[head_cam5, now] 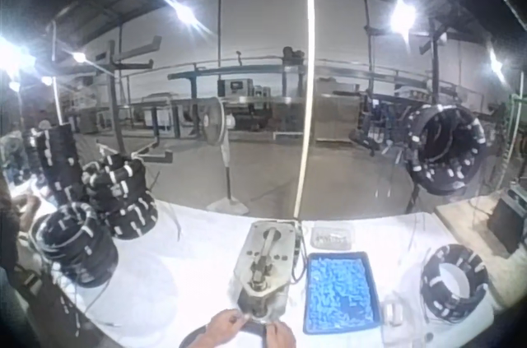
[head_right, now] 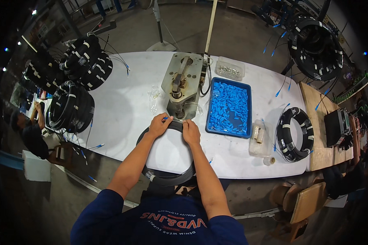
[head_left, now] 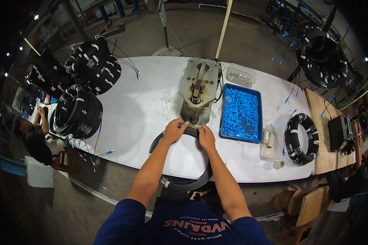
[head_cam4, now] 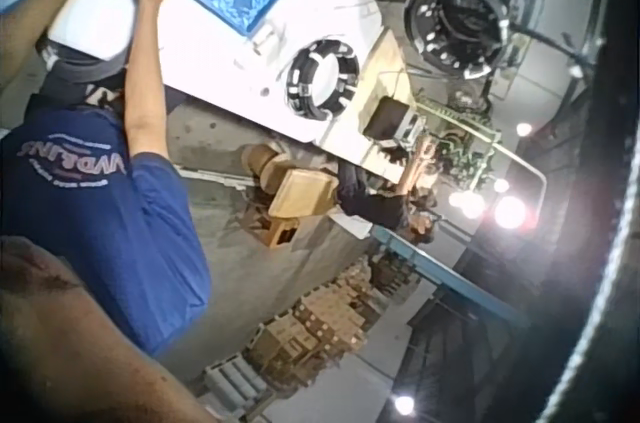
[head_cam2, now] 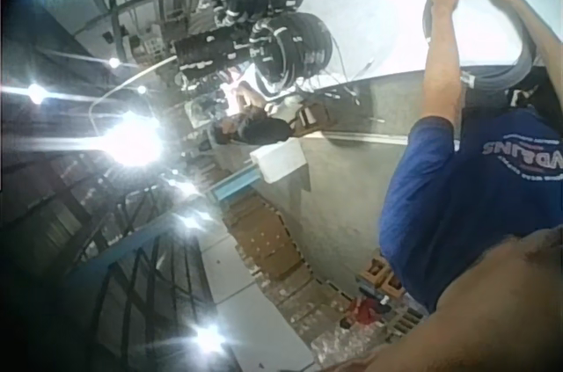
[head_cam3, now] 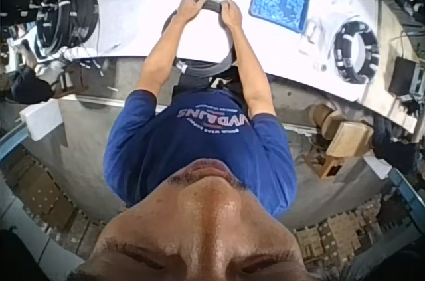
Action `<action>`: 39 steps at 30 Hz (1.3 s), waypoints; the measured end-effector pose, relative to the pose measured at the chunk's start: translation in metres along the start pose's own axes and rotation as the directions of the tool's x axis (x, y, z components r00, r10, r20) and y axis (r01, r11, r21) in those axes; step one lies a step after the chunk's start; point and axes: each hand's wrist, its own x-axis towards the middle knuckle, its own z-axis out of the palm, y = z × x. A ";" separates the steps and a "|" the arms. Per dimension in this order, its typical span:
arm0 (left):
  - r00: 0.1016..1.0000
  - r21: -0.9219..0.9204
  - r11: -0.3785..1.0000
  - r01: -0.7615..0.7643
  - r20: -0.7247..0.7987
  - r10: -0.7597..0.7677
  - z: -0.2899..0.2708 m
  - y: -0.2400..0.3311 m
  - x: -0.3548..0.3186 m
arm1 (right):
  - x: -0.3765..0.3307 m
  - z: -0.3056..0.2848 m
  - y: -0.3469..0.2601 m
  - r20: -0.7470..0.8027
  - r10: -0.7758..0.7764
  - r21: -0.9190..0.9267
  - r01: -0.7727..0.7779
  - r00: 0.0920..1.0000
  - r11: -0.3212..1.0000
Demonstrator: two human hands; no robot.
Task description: The person wraps sections of a coiled cable with tape by hand, presses the cable ends in a desktop press machine, and attaches blue connector housings to the cable ends.
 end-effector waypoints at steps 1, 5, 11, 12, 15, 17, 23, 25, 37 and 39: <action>1.000 0.006 1.000 -0.001 0.009 0.001 0.000 0.001 -0.001 | -0.001 -0.004 -0.001 0.052 0.049 0.000 -0.049 0.997 0.999; 1.000 -0.017 1.000 -0.015 -0.005 0.015 -0.003 -0.009 0.000 | -0.001 0.002 0.000 0.049 -0.023 0.057 0.020 0.999 0.998; 0.996 0.000 0.998 -0.067 0.055 0.066 -0.008 -0.018 -0.006 | -0.010 0.014 0.016 0.023 -0.024 0.097 0.022 0.999 0.995; 0.996 0.034 0.997 -0.066 0.056 0.064 -0.007 -0.019 -0.008 | -0.019 0.017 0.019 0.054 -0.007 0.139 -0.001 0.999 0.990; 0.997 0.068 0.998 -0.001 -0.074 0.006 -0.012 -0.017 -0.017 | -0.031 0.031 0.000 0.011 0.022 0.171 -0.024 1.000 0.985; 0.995 0.103 0.994 0.032 -0.095 -0.022 -0.014 -0.012 -0.015 | -0.028 0.034 -0.005 -0.004 0.158 0.234 -0.153 0.987 0.960; 0.995 0.286 0.958 0.029 -0.098 -0.001 0.004 -0.014 0.000 | -0.006 0.040 -0.015 -0.158 0.144 0.370 -0.077 0.977 0.926; 0.999 0.323 0.946 0.031 -0.034 -0.021 0.005 -0.008 0.003 | -0.006 0.041 -0.021 -0.185 0.165 0.354 -0.091 0.969 0.931; 0.996 0.053 0.995 -0.086 -0.008 0.086 0.006 -0.001 0.010 | -0.036 0.030 -0.016 -0.259 0.197 0.358 -0.096 0.945 0.929; 0.999 0.023 0.999 -0.042 0.033 0.041 0.001 -0.002 0.015 | -0.021 0.028 -0.019 -0.194 0.240 0.391 -0.150 0.951 0.908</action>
